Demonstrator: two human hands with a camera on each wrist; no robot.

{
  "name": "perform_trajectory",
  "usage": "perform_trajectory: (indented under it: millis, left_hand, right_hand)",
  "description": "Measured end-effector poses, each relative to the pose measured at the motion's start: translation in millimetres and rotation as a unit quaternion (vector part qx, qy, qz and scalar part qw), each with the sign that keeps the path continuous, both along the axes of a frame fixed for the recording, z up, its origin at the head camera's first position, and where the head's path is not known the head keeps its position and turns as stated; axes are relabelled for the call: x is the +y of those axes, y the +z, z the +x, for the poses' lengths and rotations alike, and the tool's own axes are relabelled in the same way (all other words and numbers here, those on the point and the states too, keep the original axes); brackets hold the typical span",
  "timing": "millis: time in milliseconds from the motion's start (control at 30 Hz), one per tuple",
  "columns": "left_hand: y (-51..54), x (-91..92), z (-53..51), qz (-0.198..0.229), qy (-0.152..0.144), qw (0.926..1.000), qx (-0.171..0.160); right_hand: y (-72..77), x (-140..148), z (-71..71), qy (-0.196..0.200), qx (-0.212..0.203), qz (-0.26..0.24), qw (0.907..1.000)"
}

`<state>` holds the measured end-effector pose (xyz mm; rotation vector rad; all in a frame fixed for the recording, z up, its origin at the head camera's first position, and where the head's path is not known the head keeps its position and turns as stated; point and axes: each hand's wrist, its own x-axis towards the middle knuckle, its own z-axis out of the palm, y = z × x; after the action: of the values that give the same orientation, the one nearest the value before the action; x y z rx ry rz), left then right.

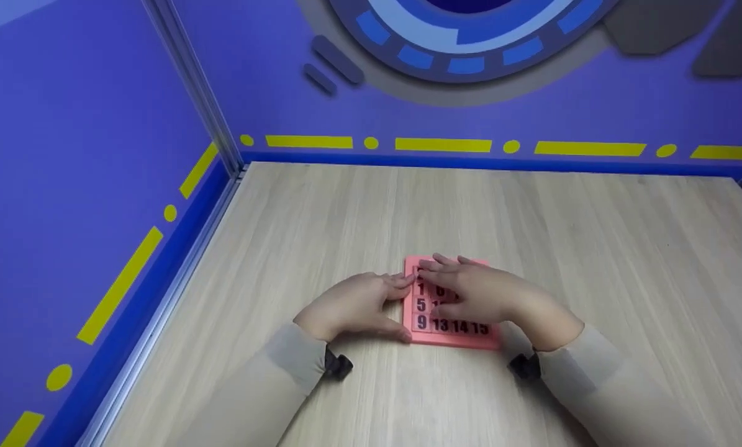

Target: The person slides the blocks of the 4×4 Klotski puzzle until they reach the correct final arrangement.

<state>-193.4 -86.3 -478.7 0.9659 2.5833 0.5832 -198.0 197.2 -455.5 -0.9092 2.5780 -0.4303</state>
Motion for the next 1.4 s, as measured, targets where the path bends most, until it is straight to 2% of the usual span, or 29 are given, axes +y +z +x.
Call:
perform_trajectory:
  millis: [267,533,900,1200,1400]
  left_hand:
    - [-0.9,-0.6,-0.6,0.003,-0.008,1.0,-0.003]
    - [-2.3,-1.3,-0.1,0.004,0.001,0.9999,-0.01]
    - [-1.7,-0.3,0.5,0.0,-0.006,1.0,0.002]
    - [-1.8,1.1,-1.2,0.004,-0.006,1.0,0.005]
    - [-0.2,0.2,1.1,0.0,-0.001,1.0,-0.004]
  right_hand:
    - [-7.4,3.2,-2.0,0.008,-0.027,0.017,0.9995]
    - [-6.3,2.1,-0.6,-0.001,-0.03,0.023,0.9993]
    - [-3.9,8.4,-0.8,-0.015,-0.029,0.034,0.9989]
    - [5.7,20.2,-1.8,-0.039,-0.027,0.066,0.9967]
    - [11.8,16.7,3.4,-0.033,-0.026,0.078,0.9961]
